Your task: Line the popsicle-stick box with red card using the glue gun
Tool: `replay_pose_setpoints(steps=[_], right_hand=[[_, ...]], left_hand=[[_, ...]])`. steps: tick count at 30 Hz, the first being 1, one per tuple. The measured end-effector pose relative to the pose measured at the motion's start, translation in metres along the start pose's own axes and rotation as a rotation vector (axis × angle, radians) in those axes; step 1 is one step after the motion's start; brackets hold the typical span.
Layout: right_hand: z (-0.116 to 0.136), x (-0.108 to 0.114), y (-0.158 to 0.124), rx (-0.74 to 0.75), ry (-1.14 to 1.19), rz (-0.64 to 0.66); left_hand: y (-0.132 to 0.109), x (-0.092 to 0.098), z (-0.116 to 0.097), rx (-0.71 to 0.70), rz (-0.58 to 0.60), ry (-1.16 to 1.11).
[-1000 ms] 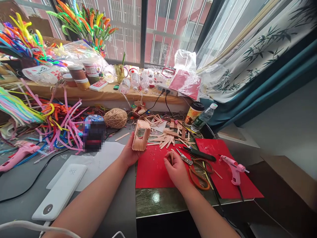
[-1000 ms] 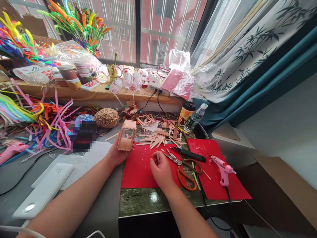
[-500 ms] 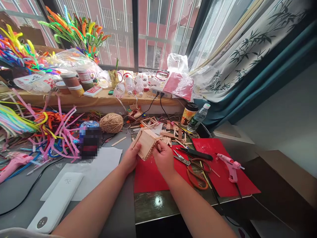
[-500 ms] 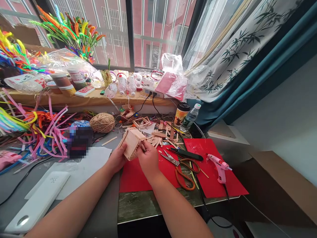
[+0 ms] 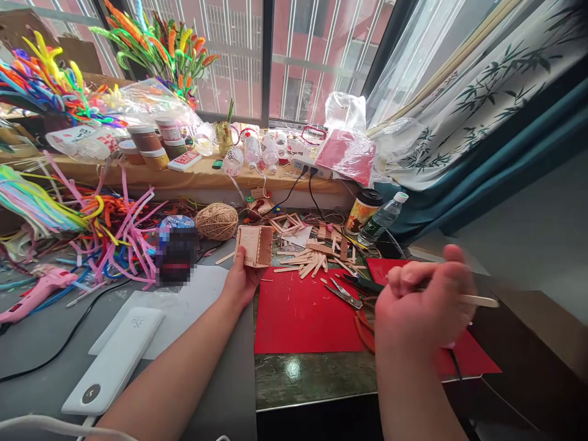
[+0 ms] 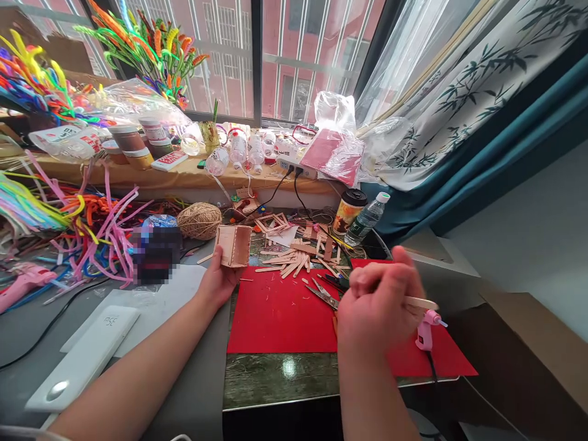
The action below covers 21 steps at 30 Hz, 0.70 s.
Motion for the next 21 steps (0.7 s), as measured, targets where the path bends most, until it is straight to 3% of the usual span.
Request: replay_pose_setpoints(steps=[3, 8, 10, 14, 16, 18, 21], right_hand=[[0.006, 0.002, 0.02, 0.094, -0.007, -0.042], [-0.012, -0.001, 0.001, 0.088, -0.153, 0.029], [-0.023, -0.008, -0.008, -0.043, -0.176, 0.138], [-0.044, -0.024, -0.013, -0.569, 0.053, 0.471], [-0.052, -0.027, -0.016, -0.734, 0.122, 0.601], [-0.058, -0.027, -0.023, -0.715, 0.045, 0.726], [-0.067, -0.022, -0.038, -0.434, -0.281, 0.939]], left_hand=[[0.002, 0.002, -0.003, -0.017, -0.024, -0.013], [-0.004, -0.004, -0.002, -0.009, 0.013, 0.026], [-0.009, -0.008, 0.002, 0.002, 0.058, 0.071], [-0.016, -0.012, 0.011, 0.032, 0.158, 0.193], [-0.018, -0.011, 0.014, 0.03, 0.178, 0.226], [-0.018, -0.01, 0.016, 0.022, 0.189, 0.248], [-0.018, -0.008, 0.017, 0.038, 0.205, 0.268]])
Point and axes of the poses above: each hand's wrist, its own y-axis towards the middle knuckle, its own x-axis out of the back of the hand, z = x × y, the point moved 2 cm from there along y, towards the middle knuckle, and after that the axes turned 3 degrees about z, right-handed, at the moved point
